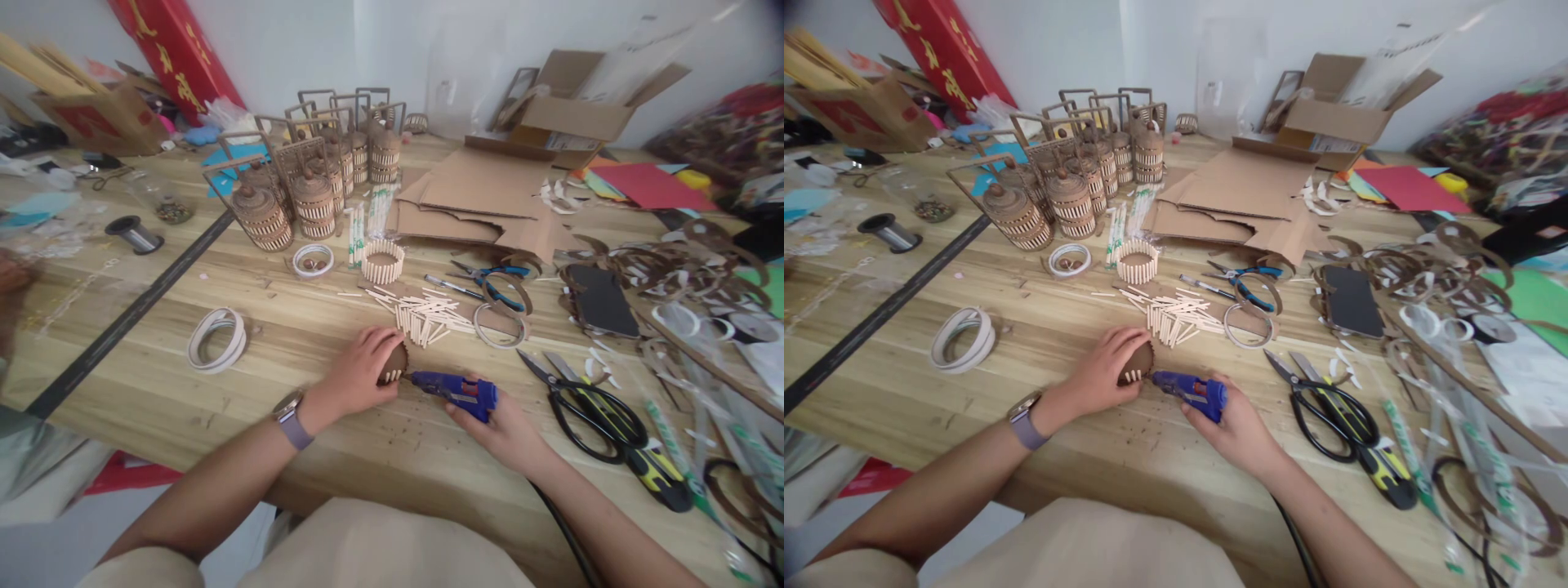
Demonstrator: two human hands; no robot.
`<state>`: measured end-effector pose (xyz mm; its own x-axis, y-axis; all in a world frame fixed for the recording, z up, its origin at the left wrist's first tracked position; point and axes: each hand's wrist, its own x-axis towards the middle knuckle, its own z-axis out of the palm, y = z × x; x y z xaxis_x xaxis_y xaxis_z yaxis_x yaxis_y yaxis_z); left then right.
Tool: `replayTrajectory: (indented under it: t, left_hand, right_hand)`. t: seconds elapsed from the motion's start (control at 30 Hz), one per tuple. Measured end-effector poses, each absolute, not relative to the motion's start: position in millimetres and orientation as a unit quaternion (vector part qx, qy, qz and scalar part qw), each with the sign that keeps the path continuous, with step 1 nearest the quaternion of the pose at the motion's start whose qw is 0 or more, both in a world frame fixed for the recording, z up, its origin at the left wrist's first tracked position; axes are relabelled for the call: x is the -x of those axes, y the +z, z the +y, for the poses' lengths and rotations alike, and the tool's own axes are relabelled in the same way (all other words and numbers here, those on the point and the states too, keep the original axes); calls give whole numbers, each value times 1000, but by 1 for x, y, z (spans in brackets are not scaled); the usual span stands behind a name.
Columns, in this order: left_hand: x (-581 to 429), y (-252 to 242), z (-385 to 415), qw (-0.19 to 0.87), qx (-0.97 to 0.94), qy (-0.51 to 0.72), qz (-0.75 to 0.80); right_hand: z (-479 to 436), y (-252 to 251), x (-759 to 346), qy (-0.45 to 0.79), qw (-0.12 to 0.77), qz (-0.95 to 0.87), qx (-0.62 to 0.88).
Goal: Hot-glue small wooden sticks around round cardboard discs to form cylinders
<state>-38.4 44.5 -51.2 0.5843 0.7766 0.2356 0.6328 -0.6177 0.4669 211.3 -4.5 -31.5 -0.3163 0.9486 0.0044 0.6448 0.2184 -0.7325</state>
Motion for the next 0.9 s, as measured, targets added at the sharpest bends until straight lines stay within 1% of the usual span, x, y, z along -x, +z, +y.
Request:
replayTrajectory:
  t: [0.63,0.8,0.9]
  left_hand:
    - [37,-50,45,164,-875,210,404]
    - [38,-51,45,166,-877,211,398]
    - [38,-52,45,165,-876,216,398]
  right_hand:
    - [-6,-35,-209,308,256,-741,539]
    - [-3,-32,-209,370,283,-659,590]
    - [1,-20,-217,470,222,-589,618]
